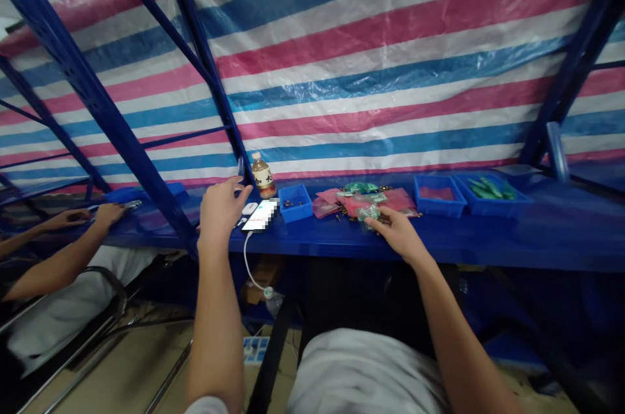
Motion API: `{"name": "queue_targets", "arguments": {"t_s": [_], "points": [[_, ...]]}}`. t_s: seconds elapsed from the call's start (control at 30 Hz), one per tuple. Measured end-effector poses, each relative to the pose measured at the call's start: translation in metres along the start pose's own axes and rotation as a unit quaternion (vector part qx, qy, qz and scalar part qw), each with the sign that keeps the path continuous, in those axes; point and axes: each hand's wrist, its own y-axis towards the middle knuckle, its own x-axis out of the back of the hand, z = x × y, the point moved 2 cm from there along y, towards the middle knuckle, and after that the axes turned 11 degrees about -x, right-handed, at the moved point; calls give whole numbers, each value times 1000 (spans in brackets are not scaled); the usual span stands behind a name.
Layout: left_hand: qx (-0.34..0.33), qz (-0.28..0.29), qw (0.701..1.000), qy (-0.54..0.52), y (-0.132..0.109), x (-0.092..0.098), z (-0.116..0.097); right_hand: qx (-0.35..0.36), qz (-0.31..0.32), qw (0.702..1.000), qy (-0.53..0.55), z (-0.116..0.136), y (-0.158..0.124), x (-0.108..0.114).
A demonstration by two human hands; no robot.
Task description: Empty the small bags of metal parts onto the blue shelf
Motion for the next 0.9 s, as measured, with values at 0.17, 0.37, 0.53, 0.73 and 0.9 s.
{"name": "queue_targets", "arguments": {"t_s": [0.17, 0.37, 0.53, 0.73, 0.9], "points": [[45, -87, 934, -344, 2, -43, -101, -6, -17, 997, 72, 1, -2, -2], [-31, 79, 791, -606, -23, -106, -210, 17, -59, 992, 114, 4, -4, 1], [22, 66, 732, -678, -38, -129, -226, 33, -87, 981, 171, 6, -3, 2], [55, 20, 731, -680, -43, -130, -224, 31, -95, 989, 105, 10, -7, 4], [81, -2, 706, -703, -45, -133, -221, 20, -104, 991, 87, 12, -8, 3]]}}
